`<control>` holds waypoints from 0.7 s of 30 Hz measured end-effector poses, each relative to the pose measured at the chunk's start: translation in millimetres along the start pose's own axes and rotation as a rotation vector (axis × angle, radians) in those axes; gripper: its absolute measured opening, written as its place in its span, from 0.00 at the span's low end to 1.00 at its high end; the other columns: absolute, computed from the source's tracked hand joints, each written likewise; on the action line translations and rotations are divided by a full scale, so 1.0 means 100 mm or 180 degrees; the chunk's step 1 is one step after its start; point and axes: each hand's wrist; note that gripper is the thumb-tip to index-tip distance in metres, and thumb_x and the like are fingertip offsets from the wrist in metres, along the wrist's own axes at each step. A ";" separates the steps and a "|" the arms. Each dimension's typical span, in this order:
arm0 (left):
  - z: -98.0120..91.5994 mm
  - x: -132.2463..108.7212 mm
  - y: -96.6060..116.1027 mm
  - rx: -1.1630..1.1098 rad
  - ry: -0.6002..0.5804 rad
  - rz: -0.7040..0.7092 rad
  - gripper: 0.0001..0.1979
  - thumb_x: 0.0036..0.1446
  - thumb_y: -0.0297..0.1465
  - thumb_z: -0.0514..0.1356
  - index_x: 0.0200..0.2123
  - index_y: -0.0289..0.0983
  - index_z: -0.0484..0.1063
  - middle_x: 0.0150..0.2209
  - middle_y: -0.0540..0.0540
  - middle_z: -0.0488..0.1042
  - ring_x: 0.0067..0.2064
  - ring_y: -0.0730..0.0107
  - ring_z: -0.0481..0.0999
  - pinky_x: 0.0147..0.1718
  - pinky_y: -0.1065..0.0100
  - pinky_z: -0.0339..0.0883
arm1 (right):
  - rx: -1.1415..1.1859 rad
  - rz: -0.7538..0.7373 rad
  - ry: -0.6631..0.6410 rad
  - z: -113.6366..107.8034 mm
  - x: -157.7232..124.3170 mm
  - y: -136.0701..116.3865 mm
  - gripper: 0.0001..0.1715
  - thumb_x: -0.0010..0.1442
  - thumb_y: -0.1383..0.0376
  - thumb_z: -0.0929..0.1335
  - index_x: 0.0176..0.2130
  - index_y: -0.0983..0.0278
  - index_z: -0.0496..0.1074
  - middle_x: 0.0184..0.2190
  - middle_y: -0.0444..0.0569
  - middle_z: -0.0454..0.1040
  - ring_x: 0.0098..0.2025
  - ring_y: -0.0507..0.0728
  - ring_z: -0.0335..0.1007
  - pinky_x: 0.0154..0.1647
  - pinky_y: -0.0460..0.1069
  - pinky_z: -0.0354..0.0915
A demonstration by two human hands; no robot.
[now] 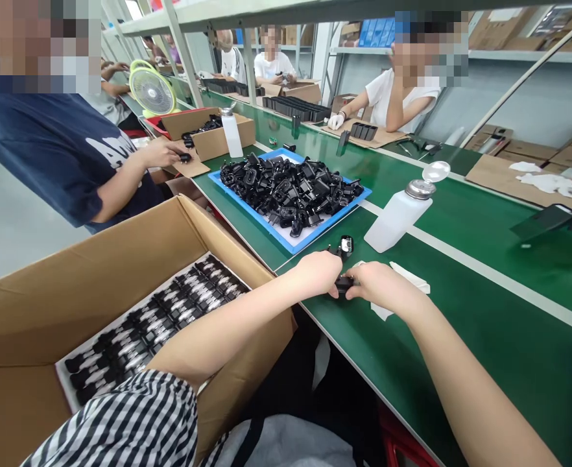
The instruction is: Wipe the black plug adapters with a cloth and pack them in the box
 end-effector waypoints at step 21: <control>0.12 -0.23 -0.40 -0.0495 0.0285 -0.0733 0.30 0.33 0.39 0.61 0.41 0.31 0.61 0.39 0.38 0.67 0.40 0.59 0.67 0.35 0.67 0.61 | 0.1333 0.0269 0.0548 0.33 -0.09 0.08 0.19 0.50 0.62 0.62 0.42 0.66 0.61 0.24 0.46 0.67 0.27 0.55 0.64 0.26 0.46 0.58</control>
Point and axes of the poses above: each hand's wrist, its own x-axis towards the middle knuckle, its own z-axis out of the palm, y = z × x
